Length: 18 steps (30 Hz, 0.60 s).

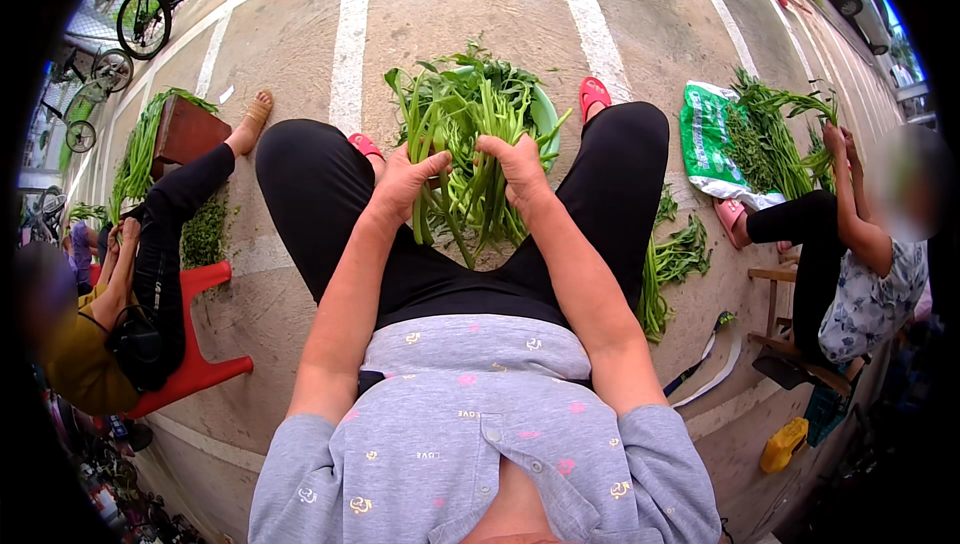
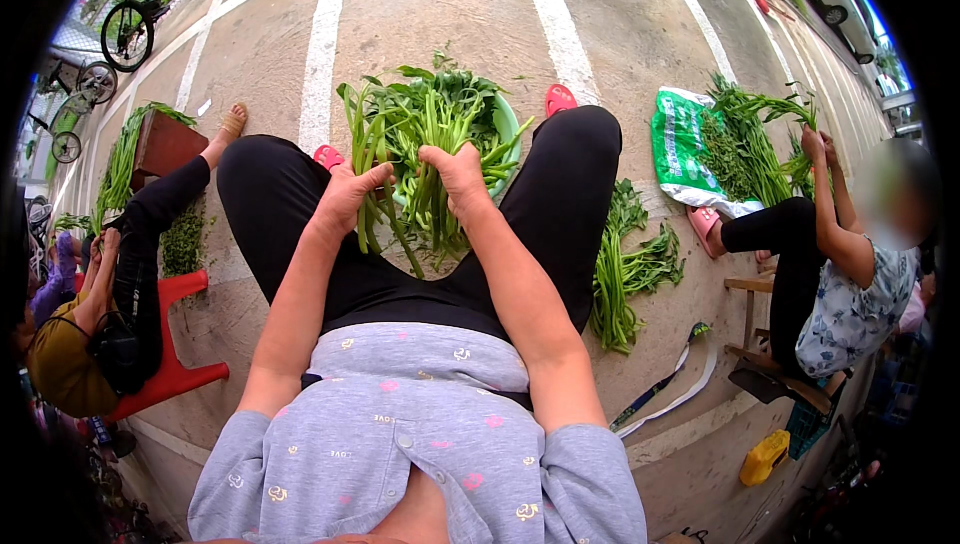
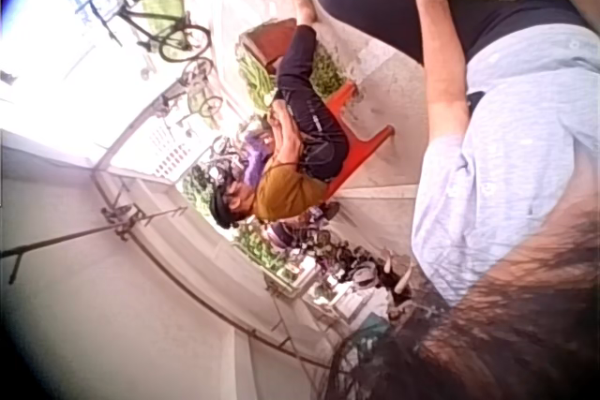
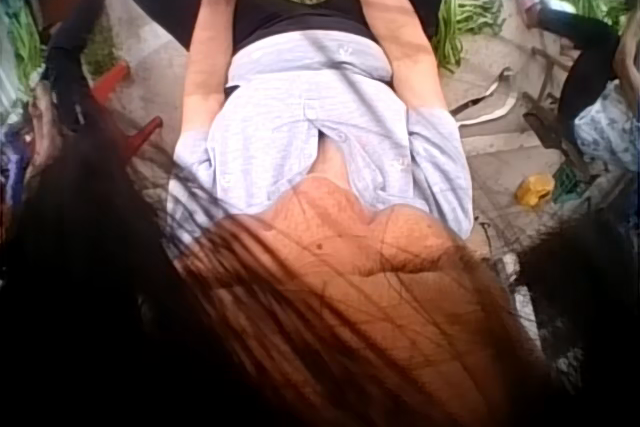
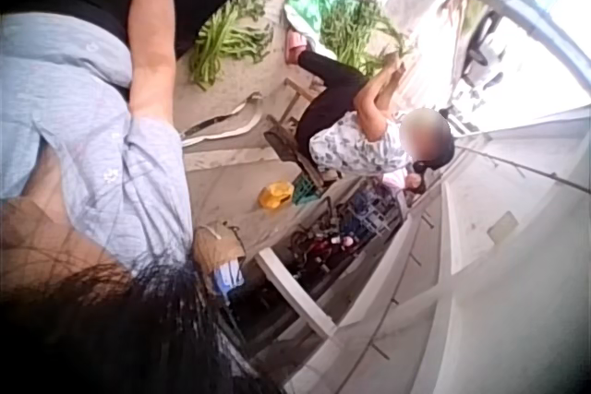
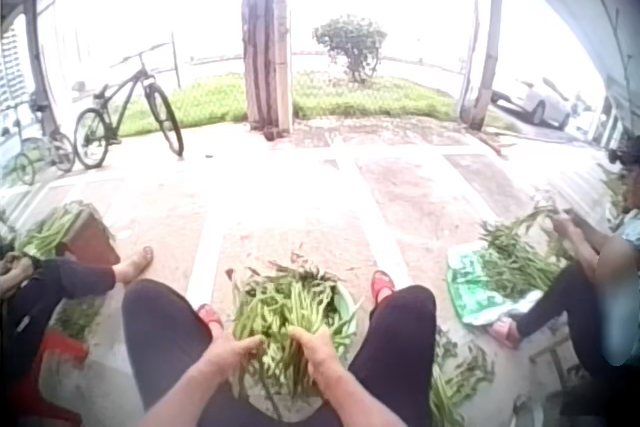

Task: The person is sorting morning glory by hand, picking up stems from a bundle on the ground and placing the cleaned stems into a green bowl.

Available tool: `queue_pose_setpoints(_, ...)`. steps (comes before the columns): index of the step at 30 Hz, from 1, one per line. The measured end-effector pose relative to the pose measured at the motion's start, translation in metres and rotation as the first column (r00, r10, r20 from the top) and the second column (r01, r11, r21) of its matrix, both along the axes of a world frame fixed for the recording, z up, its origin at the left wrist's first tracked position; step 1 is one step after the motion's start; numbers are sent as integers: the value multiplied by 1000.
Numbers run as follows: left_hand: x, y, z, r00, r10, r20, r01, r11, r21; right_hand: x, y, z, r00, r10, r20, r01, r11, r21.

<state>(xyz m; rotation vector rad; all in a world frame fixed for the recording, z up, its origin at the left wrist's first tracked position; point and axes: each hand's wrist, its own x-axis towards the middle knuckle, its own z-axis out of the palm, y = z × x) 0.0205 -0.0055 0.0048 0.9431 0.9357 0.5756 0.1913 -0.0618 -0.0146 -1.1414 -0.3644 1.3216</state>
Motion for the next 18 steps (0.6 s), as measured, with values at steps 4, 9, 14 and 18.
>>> queue_pose_setpoints(4,1,-1,-3,991,-122,-45,127,983,136,-2,-1,5,992,114,-52,-112,993,40)
queue_pose_setpoints(9,2,-4,-4,955,-295,-6,293,944,154,-13,-5,18,983,182,21,-183,982,48)
queue_pose_setpoints(14,4,-3,-10,960,-250,123,234,964,126,-9,-2,12,993,97,64,-104,988,117)
queue_pose_setpoints(18,2,-1,-6,971,-165,174,174,984,-40,-7,-1,11,995,87,-41,-81,987,139)
